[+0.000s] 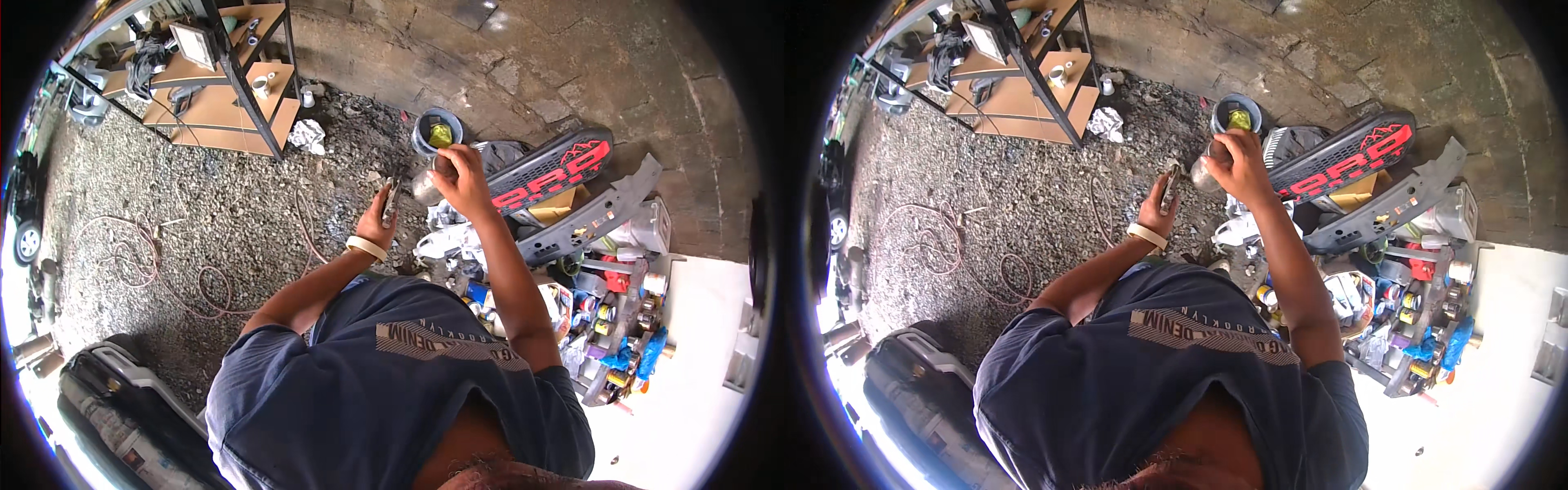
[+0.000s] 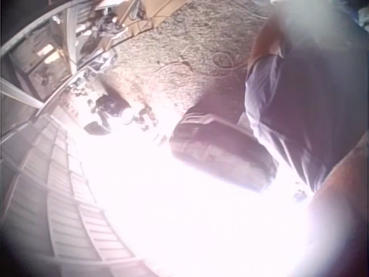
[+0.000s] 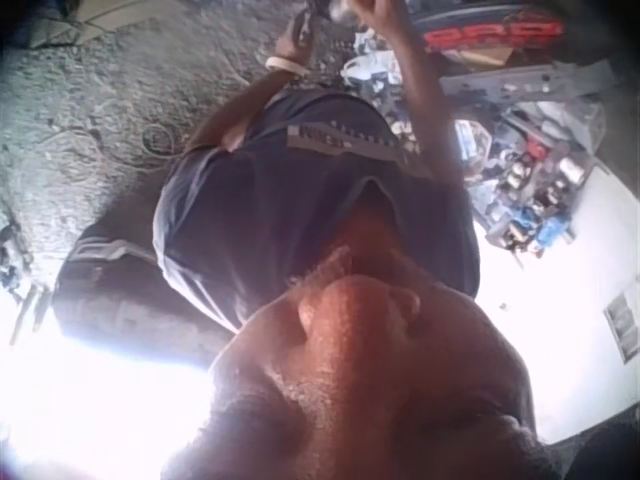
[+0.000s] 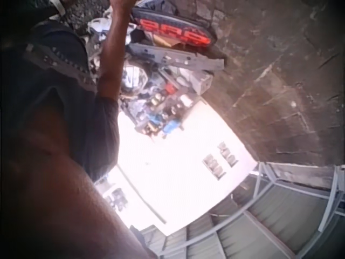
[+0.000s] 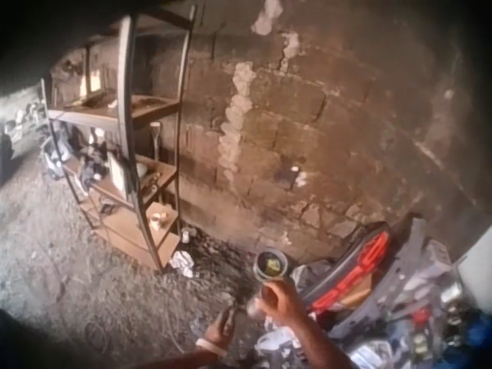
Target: The person pours liquids from two different containers into a spray gun paint cup and then wipes the cup with a cloth.
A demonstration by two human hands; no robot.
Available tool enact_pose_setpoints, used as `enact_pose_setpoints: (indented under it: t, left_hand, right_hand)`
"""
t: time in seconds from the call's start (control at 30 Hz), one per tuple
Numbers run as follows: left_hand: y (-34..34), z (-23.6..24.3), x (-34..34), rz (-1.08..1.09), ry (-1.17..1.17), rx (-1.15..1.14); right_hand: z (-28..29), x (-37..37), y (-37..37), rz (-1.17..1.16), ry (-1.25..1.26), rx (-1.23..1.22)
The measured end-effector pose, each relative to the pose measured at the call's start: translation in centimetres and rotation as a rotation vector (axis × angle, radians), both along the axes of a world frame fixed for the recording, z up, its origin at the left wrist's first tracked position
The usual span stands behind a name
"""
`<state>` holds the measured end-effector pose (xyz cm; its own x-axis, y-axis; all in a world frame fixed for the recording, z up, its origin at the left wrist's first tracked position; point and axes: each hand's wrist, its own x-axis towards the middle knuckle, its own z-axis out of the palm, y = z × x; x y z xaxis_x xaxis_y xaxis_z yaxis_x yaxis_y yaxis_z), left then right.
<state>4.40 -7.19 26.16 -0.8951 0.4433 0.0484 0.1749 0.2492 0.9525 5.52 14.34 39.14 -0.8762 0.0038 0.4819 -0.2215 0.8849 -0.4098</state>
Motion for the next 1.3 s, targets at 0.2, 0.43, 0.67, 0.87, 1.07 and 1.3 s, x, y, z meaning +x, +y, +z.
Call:
enact_pose_setpoints:
  t: [0.2, 0.43, 0.67, 0.87, 1.07, 1.3]
  left_hand:
    - [-0.1, -0.4, -0.1, -0.067, 0.017, 0.008]
    - [-0.7, -0.5, -0.7, -0.124, -0.021, -0.009]
    - [-0.8, -0.8, -0.5, -0.053, 0.089, 0.023]
    - [-0.8, -0.4, 0.0, -0.083, 0.073, 0.005]
    - [-1.1, 2.0, 0.3, -0.11, 0.016, -0.031]
    - [-1.6, 6.5, -1.4, -0.222, -0.127, -0.128]
  right_hand:
    - [-0.6, 0.5, 0.3, -0.015, -0.01, -0.016]
    - [0.9, 0.8, 0.7, -0.187, -0.081, -0.672]
    - [2.8, 0.8, -0.4, -0.089, -0.072, -0.092]
    - [1.3, 1.2, -0.9, -0.068, -0.071, 0.018]
    - [2.0, 2.3, -1.9, -0.146, 0.003, 0.009]
    - [1.7, 1.3, -0.9, -0.244, -0.173, -0.217]
